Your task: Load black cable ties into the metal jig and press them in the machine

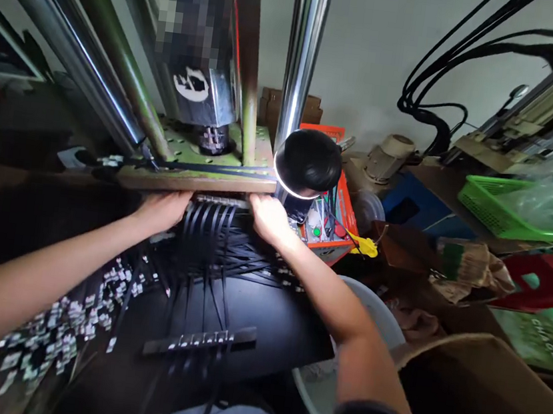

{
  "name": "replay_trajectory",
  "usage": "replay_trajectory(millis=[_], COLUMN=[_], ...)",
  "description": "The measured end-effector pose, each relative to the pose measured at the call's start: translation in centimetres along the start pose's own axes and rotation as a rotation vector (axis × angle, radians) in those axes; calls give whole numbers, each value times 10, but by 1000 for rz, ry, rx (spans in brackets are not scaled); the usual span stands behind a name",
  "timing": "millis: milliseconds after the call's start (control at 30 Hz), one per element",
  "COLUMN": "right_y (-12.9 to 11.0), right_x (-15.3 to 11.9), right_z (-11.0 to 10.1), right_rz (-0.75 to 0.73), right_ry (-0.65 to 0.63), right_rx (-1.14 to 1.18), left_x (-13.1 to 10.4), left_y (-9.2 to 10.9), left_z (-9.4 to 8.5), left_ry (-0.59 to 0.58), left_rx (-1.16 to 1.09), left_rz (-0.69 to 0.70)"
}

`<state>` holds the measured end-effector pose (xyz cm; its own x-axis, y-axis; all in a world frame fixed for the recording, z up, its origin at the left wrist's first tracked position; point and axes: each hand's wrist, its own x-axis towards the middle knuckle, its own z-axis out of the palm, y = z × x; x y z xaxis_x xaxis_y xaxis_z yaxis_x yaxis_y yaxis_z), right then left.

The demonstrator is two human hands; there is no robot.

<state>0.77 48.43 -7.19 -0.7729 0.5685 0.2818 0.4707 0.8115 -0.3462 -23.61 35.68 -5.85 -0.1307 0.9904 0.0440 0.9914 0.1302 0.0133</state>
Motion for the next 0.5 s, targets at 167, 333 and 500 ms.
replay_trajectory(millis=[167, 333, 500], right_y=[-2, -1, 7], right_x=[-150, -202, -192], right_z=[-37, -29, -14], right_rz=[-26, 1, -2], right_ry=[-286, -281, -93], right_rx=[75, 105, 348], left_x=[-73, -87, -78], left_y=[60, 128, 151], left_z=[2, 15, 19], left_ry=[-65, -160, -194], left_rx=[-133, -150, -494], left_rz=[374, 459, 265])
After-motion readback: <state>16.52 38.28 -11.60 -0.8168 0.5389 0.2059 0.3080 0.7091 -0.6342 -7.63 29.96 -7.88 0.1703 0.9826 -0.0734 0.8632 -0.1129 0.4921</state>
